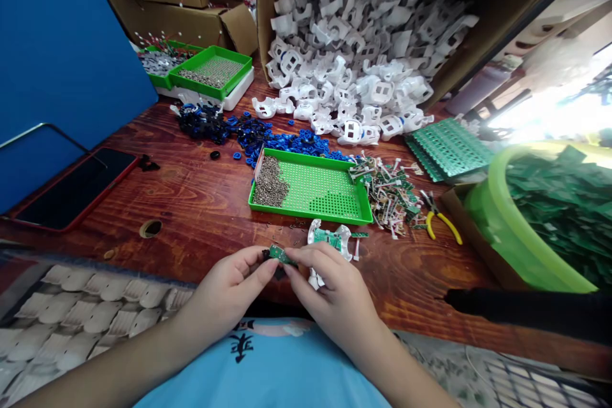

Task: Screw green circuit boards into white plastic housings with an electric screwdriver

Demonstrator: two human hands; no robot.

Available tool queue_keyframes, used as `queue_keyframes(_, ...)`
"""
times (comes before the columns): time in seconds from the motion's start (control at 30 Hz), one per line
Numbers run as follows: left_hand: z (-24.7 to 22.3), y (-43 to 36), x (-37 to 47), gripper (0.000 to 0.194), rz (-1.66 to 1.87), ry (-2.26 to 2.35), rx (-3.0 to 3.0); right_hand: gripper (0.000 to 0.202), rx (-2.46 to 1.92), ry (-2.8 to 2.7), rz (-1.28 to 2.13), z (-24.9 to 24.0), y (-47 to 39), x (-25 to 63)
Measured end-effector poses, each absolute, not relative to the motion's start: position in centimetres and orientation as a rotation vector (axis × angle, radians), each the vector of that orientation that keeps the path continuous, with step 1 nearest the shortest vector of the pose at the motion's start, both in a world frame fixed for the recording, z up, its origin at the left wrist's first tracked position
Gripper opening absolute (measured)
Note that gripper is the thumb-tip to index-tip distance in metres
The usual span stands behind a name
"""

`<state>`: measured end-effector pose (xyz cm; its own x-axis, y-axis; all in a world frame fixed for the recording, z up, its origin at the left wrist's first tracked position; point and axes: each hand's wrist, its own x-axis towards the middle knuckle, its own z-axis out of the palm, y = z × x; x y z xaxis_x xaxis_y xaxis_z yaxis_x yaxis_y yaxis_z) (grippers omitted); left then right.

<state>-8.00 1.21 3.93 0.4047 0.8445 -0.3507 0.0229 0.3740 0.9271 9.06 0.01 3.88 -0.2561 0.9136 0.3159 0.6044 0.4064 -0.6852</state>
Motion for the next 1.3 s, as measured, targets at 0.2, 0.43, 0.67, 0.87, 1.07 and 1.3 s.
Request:
queue_keyframes(0.2,3.6,1.0,-8.1,0.030,0.655,1.038,1.056,0.018,-1.322,-1.958,0.696,3.8,0.0,9.4)
queue_keyframes(0.43,3.4,0.8,-8.3,0.027,0.622,1.065,1.215,0.016,-1.348,-1.964,0.708,4.0,-0.2,9.2)
queue_keyframes(0.67,4.1,0.7,-8.4,0.026,0.566,1.167,1.588,0.018,-1.272,-1.920,0.686,3.6,-0.4,9.0)
queue_keyframes(0.87,4.6,0.7,-8.5,0.026,0.544,1.194,1.731,0.019,-1.284,-1.885,0.684,3.4,-0.6,9.2)
queue_keyframes(1.07,4.5,0.4,-8.4,0.025,0.573,1.192,1.772,0.020,-1.293,-1.877,0.628,3.3,-1.0,9.2)
queue_keyframes(1.3,4.5,0.4,-8.1,0.026,0.598,1.133,1.624,0.022,-1.241,-1.854,0.547,3.3,-1.2,9.1)
